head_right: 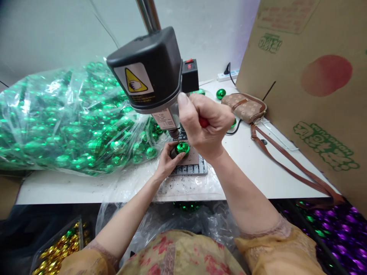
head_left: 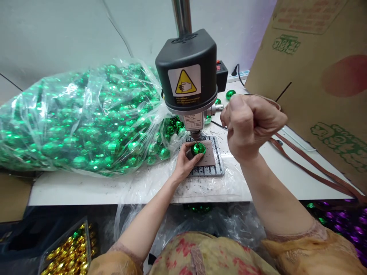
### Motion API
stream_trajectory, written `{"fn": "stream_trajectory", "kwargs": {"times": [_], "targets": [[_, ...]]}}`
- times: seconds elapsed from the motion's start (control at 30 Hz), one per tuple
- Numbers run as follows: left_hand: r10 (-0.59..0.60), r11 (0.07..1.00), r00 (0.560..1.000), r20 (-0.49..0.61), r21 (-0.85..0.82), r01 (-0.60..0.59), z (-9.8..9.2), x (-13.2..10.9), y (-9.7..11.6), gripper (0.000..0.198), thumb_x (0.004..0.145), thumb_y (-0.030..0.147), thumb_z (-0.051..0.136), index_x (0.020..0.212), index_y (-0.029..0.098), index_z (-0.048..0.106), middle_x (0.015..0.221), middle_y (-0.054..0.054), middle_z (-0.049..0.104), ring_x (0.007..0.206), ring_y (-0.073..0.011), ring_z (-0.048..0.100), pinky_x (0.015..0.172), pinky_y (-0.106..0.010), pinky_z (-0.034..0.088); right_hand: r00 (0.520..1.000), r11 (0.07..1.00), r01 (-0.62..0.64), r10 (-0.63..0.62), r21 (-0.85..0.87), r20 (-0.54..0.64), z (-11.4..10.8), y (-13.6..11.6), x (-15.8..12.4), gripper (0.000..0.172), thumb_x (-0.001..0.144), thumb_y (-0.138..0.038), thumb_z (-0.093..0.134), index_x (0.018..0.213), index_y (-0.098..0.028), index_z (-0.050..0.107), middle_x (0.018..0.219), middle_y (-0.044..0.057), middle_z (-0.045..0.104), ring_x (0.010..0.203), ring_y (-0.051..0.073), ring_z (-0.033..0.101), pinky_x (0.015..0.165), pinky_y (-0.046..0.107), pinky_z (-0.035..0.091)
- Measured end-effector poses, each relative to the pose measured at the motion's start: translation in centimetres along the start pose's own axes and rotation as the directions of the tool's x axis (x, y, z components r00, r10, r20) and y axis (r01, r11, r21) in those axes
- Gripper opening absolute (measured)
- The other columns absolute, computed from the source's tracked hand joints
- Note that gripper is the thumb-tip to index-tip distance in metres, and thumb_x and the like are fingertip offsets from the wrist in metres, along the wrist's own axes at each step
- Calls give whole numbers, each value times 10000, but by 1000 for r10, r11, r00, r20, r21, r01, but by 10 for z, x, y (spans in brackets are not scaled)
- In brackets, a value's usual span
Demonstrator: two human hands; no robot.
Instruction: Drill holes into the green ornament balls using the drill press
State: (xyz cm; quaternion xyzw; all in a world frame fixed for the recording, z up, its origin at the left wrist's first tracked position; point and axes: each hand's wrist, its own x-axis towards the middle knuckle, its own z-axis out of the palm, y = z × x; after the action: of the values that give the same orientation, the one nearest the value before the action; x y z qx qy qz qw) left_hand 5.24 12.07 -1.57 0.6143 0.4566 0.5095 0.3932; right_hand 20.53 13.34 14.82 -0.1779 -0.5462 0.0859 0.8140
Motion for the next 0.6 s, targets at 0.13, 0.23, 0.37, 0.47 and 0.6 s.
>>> {"fn": "stream_trajectory", "kwargs": {"times": [0.13, 0.23, 0.37, 0.47, 0.6], "targets": [[7, 1000, 1000, -7, 2, -7, 0, 0, 1, 520, 799, 498, 814, 1182, 216, 601, 1179, -90, 691, 1113, -238, 672, 1005, -396, 534, 997, 998, 54, -54, 9, -52, 2, 4, -7, 517, 926, -229, 562, 540, -174, 223, 511, -55, 215, 429, 40, 288, 460, 286, 214], [17, 1000, 1000, -5, 2, -17, 1, -1, 2, 512, 803, 502, 810, 1177, 219, 605, 1175, -88, 690, 1119, -240, 668, 1009, -397, 531, 995, 998, 62, -63, -6, -75, 2, 6, -9, 524, 916, -243, 564, 527, -170, 220, 492, -54, 221, 428, 47, 276, 454, 287, 212], [30, 999, 999, -16, 12, -30, 1, -1, 4, 522, 797, 526, 806, 1169, 218, 609, 1164, -92, 691, 1107, -244, 671, 998, -404, 534, 992, 996, 88, -89, -7, -92, 2, 9, -12, 537, 915, -241, 571, 528, -165, 206, 480, -53, 231, 422, 43, 280, 442, 276, 237], [33, 999, 999, -24, 13, -32, 2, -1, 5, 530, 791, 541, 807, 1160, 218, 608, 1158, -93, 692, 1098, -247, 675, 992, -412, 537, 985, 990, 143, -142, 9, -96, 2, 12, -13, 529, 901, -197, 571, 539, -158, 187, 485, -56, 225, 410, 31, 270, 420, 259, 243], [33, 999, 999, -16, 5, -33, 2, -1, 5, 516, 794, 523, 810, 1163, 223, 611, 1165, -90, 691, 1108, -246, 671, 996, -410, 535, 973, 976, 215, -213, 14, -92, 0, 17, -15, 514, 876, -153, 569, 551, -172, 172, 480, -65, 207, 389, 33, 232, 382, 254, 265]]}}
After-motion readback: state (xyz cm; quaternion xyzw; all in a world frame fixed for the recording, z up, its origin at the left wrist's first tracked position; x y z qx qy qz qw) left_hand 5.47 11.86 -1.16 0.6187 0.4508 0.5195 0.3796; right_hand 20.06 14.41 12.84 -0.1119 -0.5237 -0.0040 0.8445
